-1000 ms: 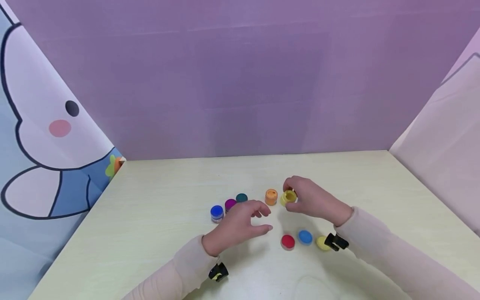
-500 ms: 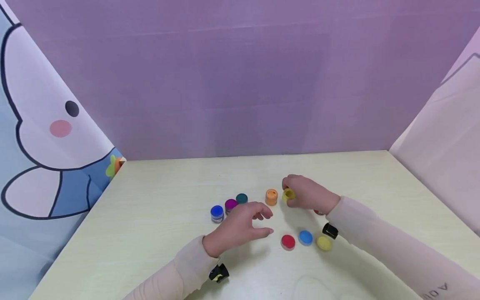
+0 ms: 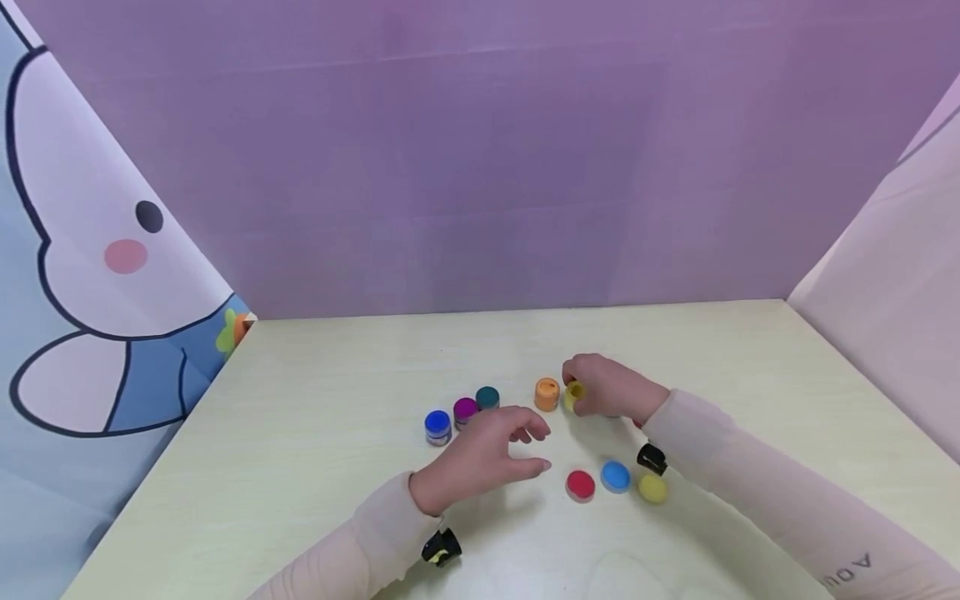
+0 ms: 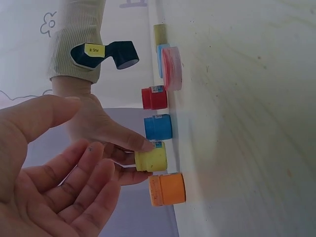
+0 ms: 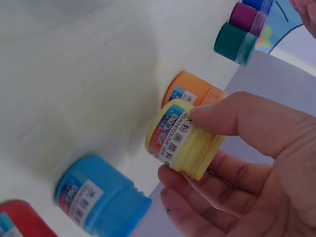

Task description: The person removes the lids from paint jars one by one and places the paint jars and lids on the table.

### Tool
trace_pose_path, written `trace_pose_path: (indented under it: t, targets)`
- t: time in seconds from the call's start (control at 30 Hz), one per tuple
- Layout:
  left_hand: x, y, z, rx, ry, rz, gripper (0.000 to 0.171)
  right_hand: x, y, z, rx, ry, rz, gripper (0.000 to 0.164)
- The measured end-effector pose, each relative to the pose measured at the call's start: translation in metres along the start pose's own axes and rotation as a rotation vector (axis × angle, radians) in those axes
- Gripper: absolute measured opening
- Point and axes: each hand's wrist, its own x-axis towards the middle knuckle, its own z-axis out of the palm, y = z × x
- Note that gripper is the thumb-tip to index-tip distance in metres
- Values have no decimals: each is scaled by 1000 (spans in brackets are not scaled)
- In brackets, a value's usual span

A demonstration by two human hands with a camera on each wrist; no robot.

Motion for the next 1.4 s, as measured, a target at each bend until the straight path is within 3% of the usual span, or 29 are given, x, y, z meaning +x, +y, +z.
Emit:
trace_pose_path:
  t: [0.8, 1.1, 1.4]
  targets:
    - [-2, -3, 2, -7, 3, 31, 28, 9, 5, 8, -44, -13, 5, 31]
    - [-3, -3, 2, -13, 1, 30, 28, 9, -6, 10, -43, 32, -35, 51]
    - [-3, -1, 3, -7, 0, 66, 27, 14, -16, 14, -46, 85, -97, 31]
